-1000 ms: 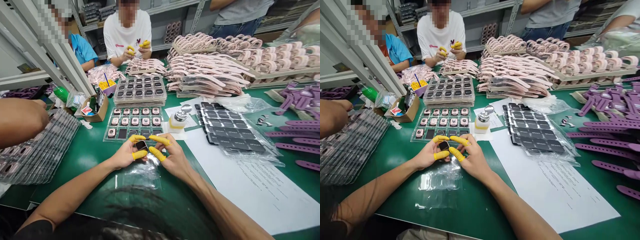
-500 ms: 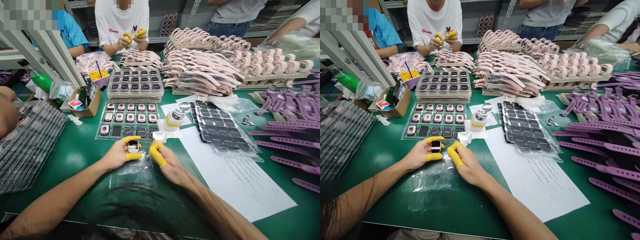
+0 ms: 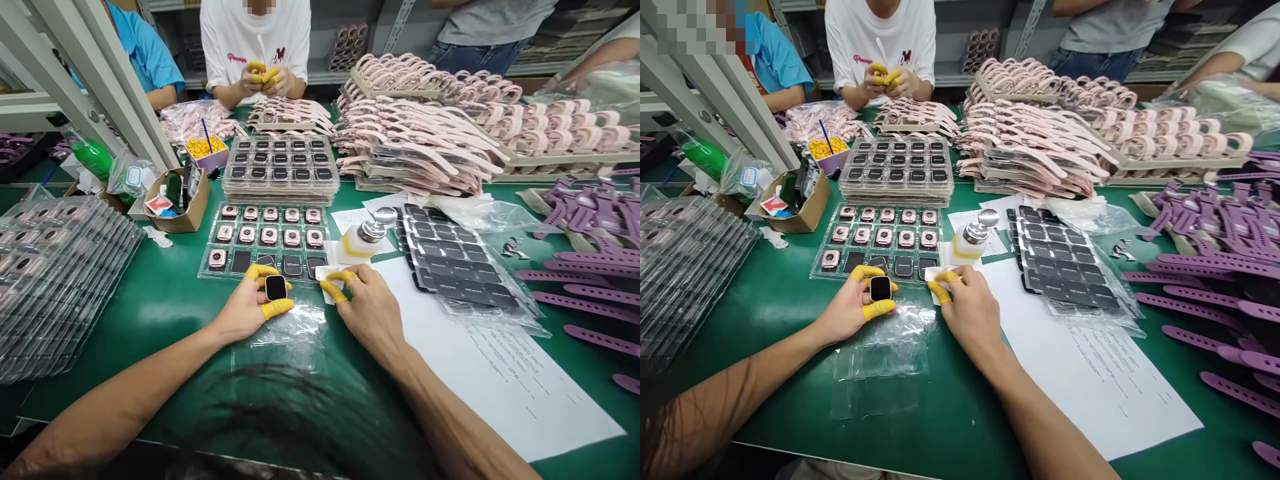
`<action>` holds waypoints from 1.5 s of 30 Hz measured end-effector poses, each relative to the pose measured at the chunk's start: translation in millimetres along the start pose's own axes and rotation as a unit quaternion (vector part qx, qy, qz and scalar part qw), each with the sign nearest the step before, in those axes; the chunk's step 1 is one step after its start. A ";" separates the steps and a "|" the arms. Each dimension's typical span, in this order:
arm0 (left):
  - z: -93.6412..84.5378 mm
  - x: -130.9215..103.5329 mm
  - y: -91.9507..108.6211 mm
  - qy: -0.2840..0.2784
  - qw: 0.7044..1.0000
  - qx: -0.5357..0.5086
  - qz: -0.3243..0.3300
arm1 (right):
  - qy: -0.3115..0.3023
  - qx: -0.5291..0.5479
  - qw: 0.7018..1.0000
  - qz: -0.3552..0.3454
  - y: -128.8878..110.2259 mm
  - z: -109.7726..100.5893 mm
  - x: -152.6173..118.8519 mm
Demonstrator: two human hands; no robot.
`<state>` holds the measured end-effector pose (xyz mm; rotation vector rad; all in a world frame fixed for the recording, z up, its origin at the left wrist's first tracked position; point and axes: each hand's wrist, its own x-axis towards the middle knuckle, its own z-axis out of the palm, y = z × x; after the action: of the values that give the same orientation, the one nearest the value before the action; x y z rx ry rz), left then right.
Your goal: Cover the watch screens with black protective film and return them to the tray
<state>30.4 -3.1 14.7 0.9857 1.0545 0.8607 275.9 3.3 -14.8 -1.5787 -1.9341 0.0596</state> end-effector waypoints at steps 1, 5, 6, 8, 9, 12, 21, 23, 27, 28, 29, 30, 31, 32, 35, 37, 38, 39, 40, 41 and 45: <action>-0.6 0.4 -0.3 -0.001 1.000 0.009 -0.003 | -0.010 0.008 1.000 -0.001 6.1 -0.2 2.2; -1.1 1.5 -5.5 0.007 0.999 0.028 -0.017 | 0.032 0.080 0.995 -0.040 0.9 -4.5 2.9; -0.5 1.4 -7.2 0.007 0.999 0.030 -0.020 | 0.041 0.109 0.991 -0.062 -7.3 -5.2 1.7; 1.0 0.8 -9.8 -0.001 0.999 0.036 -0.022 | 0.018 0.169 0.978 -0.122 -26.6 -3.5 -1.1; 1.6 0.4 -10.6 -0.010 0.999 0.040 -0.017 | -0.007 0.190 0.970 -0.152 -35.6 -1.0 -2.2; 2.2 -0.3 -11.2 -0.032 0.998 0.046 0.002 | -0.047 0.177 0.965 -0.186 -50.2 7.8 -3.8; 1.8 1.4 -11.5 -0.053 0.997 0.049 -0.019 | -0.022 0.163 0.974 -0.157 -36.8 18.0 0.4; 1.5 2.5 -10.6 -0.025 0.999 0.028 -0.018 | 0.010 0.084 0.992 -0.097 -27.2 14.9 4.0; -0.2 1.0 -5.1 -0.020 0.998 0.052 -0.028 | 0.017 -0.031 0.999 0.017 2.8 -22.9 3.1; -0.8 -0.3 -3.7 -0.035 0.995 0.085 -0.030 | 0.014 -0.024 0.998 0.052 12.3 -37.3 3.1; -1.6 -1.6 -2.7 -0.051 0.991 0.124 -0.025 | 0.024 -0.016 0.995 0.095 23.2 -52.3 4.4; -2.6 -2.9 -2.3 -0.066 0.984 0.167 -0.013 | 0.049 -0.017 0.989 0.141 36.1 -66.9 7.1; -3.5 -4.0 -2.4 -0.077 0.974 0.212 0.004 | 0.080 -0.036 0.977 0.193 51.2 -80.7 11.4; -4.2 -4.8 -3.1 -0.085 0.962 0.257 0.029 | 0.120 -0.072 0.961 0.238 68.3 -92.9 16.9; -1.9 -6.1 -6.5 -0.121 0.915 0.366 0.116 | 0.087 -0.209 0.905 0.359 124.5 -114.7 36.3; 4.5 -6.3 -8.2 -0.155 0.882 0.414 0.162 | 0.042 -0.214 0.898 0.382 155.3 -115.5 48.1; 8.7 -6.3 -8.5 -0.168 0.868 0.431 0.180 | 0.021 -0.210 0.898 0.385 166.5 -113.3 53.1; 12.9 -6.4 -8.3 -0.180 0.854 0.447 0.197 | 0.006 -0.207 0.898 0.387 175.0 -110.4 57.5; 16.9 -6.7 -7.6 -0.188 0.840 0.461 0.216 | -0.004 -0.208 0.897 0.390 181.1 -108.0 61.4; 19.9 -7.5 -6.4 -0.195 0.827 0.471 0.237 | -0.008 -0.213 0.894 0.394 185.5 -106.7 64.8; 18.8 -15.2 1.7 -0.201 0.788 0.505 0.289 | 0.007 -0.251 0.886 0.390 199.3 -117.3 71.2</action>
<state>44.1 -20.8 24.2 2.3845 0.8020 0.4518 500.6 82.2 27.8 -2.6132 -1.2252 -0.1321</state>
